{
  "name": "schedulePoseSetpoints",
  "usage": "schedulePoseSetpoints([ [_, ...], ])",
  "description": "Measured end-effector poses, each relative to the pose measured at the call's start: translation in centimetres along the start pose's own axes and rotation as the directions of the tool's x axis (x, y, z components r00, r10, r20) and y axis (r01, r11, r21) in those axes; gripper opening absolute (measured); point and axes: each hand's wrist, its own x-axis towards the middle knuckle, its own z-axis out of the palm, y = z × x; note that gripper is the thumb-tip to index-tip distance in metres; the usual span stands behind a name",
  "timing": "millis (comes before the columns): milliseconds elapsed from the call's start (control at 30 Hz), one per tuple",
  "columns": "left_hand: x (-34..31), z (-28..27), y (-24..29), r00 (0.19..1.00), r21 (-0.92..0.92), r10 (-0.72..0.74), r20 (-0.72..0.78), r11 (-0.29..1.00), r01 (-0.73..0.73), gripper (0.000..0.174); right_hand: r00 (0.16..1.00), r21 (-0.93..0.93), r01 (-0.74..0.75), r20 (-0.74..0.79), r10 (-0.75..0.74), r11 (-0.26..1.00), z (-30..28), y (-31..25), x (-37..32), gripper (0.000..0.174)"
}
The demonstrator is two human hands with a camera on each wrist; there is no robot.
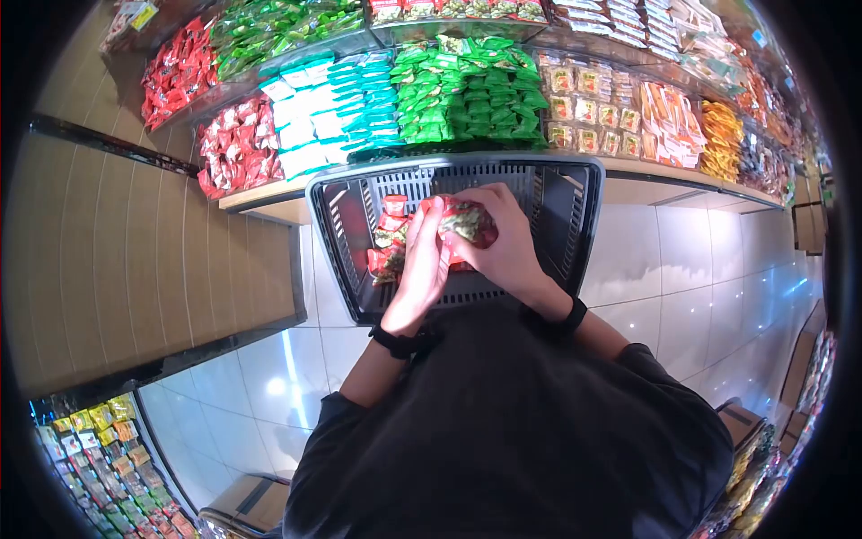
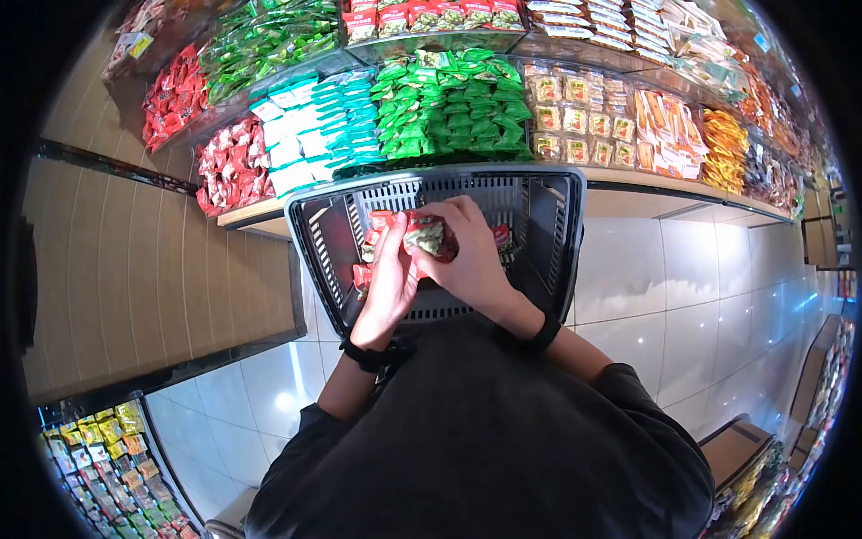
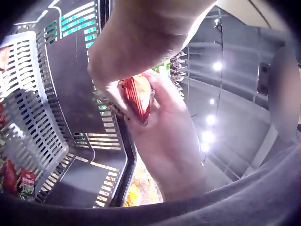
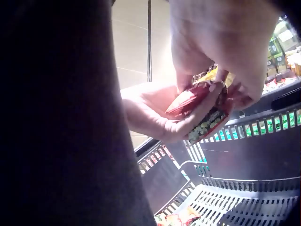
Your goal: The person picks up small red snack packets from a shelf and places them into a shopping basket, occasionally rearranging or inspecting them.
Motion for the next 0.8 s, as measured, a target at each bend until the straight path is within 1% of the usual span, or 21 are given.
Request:
schedulePoseSetpoints([
  [33, 0.0, 0.2, 0.3, 0.999, -0.022, 0.015, 0.046, 1.0, -0.014, 0.03, 0.99, -0.032, 0.091, -0.103, -0.094, 0.995, 0.2, 0.9, 0.2, 0.045],
  [67, -0.3, 1.0, -0.2, 0.996, -0.042, 0.011, -0.089, 0.999, -0.015, 0.029, 0.96, -0.073, 0.18, -0.203, -0.191, 0.981, 0.2, 1.5, 0.5, 0.038],
  [100, -0.5, 1.4, 0.3, 0.996, -0.043, 0.013, -0.092, 0.999, -0.017, 0.029, 0.961, -0.072, 0.18, -0.2, -0.191, 0.981, -0.1, 1.5, 0.7, 0.038],
  [133, -0.7, 1.4, 0.9, 0.999, -0.004, 0.017, -0.042, 1.0, -0.018, 0.029, 0.984, 0.059, 0.006, -0.18, 0.005, 0.998, -0.5, 1.5, 0.8, 0.035],
  [167, -0.8, 1.5, 1.3, 1.0, 0.036, 0.019, 0.009, 0.999, -0.02, 0.029, 0.971, 0.184, -0.17, -0.136, 0.197, 0.968, -0.9, 1.6, 0.9, 0.033],
  [200, -1.0, 1.7, 1.5, 0.999, 0.057, 0.051, 0.013, 0.997, -0.051, 0.029, 0.967, 0.32, -0.214, -0.068, 0.247, 0.923, -1.1, 1.7, 1.4, 0.027],
  [233, -1.0, 1.7, 1.6, 0.999, 0.059, 0.046, 0.013, 0.997, -0.047, 0.029, 0.966, 0.322, -0.215, -0.071, 0.25, 0.922, -1.3, 1.5, 1.3, 0.027],
  [267, -1.0, 1.8, 1.7, 0.999, 0.074, 0.042, -0.02, 0.996, -0.041, 0.029, 0.937, 0.458, -0.309, -0.005, 0.35, 0.834, -1.8, 0.9, 1.4, 0.024],
  [300, -0.9, 1.9, 1.7, 0.998, 0.088, 0.041, -0.051, 0.995, -0.036, 0.029, 0.899, 0.575, -0.391, 0.073, 0.431, 0.718, -2.1, 0.3, 1.6, 0.022],
  [333, -0.7, 2.0, 1.8, 0.998, 0.088, 0.04, -0.045, 0.995, -0.036, 0.029, 0.901, 0.575, -0.387, 0.068, 0.429, 0.721, -2.1, 0.4, 1.6, 0.022],
  [400, -0.8, 2.2, 1.9, 0.996, 0.04, 0.072, -0.048, 0.997, -0.07, 0.024, 0.919, 0.622, -0.309, -0.002, 0.395, 0.72, -2.0, 0.6, 1.4, 0.018],
  [433, -0.8, 2.2, 1.8, 0.996, 0.04, 0.072, -0.045, 0.997, -0.07, 0.024, 0.919, 0.622, -0.306, -0.004, 0.394, 0.721, -2.0, 0.5, 1.4, 0.018],
  [500, -1.2, 2.1, 1.6, 0.985, 0.091, 0.164, -0.051, 0.983, -0.159, 0.02, 0.946, 0.681, -0.228, -0.014, 0.324, 0.696, -1.8, 0.4, 1.1, 0.017],
  [533, -1.4, 2.8, 1.8, 0.977, 0.088, 0.204, -0.057, 0.976, -0.199, 0.022, 0.945, 0.683, -0.23, -0.014, 0.327, 0.694, -2.0, 0.2, 1.1, 0.017],
  [567, -1.4, 2.8, 1.8, 0.978, 0.091, 0.202, -0.058, 0.976, -0.196, 0.022, 0.934, 0.714, -0.273, 0.036, 0.355, 0.645, -2.3, -0.2, 1.1, 0.015],
  [600, -1.4, 2.8, 1.9, 0.964, 0.105, 0.255, -0.072, 0.963, -0.246, 0.023, 0.921, 0.74, -0.315, 0.087, 0.379, 0.594, -2.6, -0.4, 1.0, 0.014],
  [633, -1.5, 3.0, 2.0, 0.948, 0.12, 0.306, -0.085, 0.948, -0.295, 0.024, 0.92, 0.741, -0.315, 0.085, 0.382, 0.593, -2.9, 0.1, 0.9, 0.014],
  [700, -1.6, 3.0, 2.5, 0.946, 0.185, 0.304, -0.11, 0.942, -0.281, 0.026, 0.901, 0.802, -0.383, 0.215, 0.377, 0.458, -3.3, 1.0, 0.8, 0.013],
  [733, -1.5, 3.0, 2.7, 0.936, 0.223, 0.331, -0.124, 0.928, -0.299, 0.028, 0.9, 0.801, -0.384, 0.215, 0.379, 0.459, -3.6, 0.8, 0.7, 0.013],
  [767, -1.4, 2.9, 2.9, 0.923, 0.262, 0.36, -0.135, 0.911, -0.317, 0.029, 0.905, 0.735, -0.409, 0.254, 0.34, 0.541, -3.9, 0.3, 0.5, 0.013],
  [800, -1.2, 2.9, 3.2, 0.922, 0.262, 0.363, -0.137, 0.911, -0.319, 0.029, 0.905, 0.662, -0.424, 0.298, 0.302, 0.618, -4.1, -0.3, 0.5, 0.012],
])
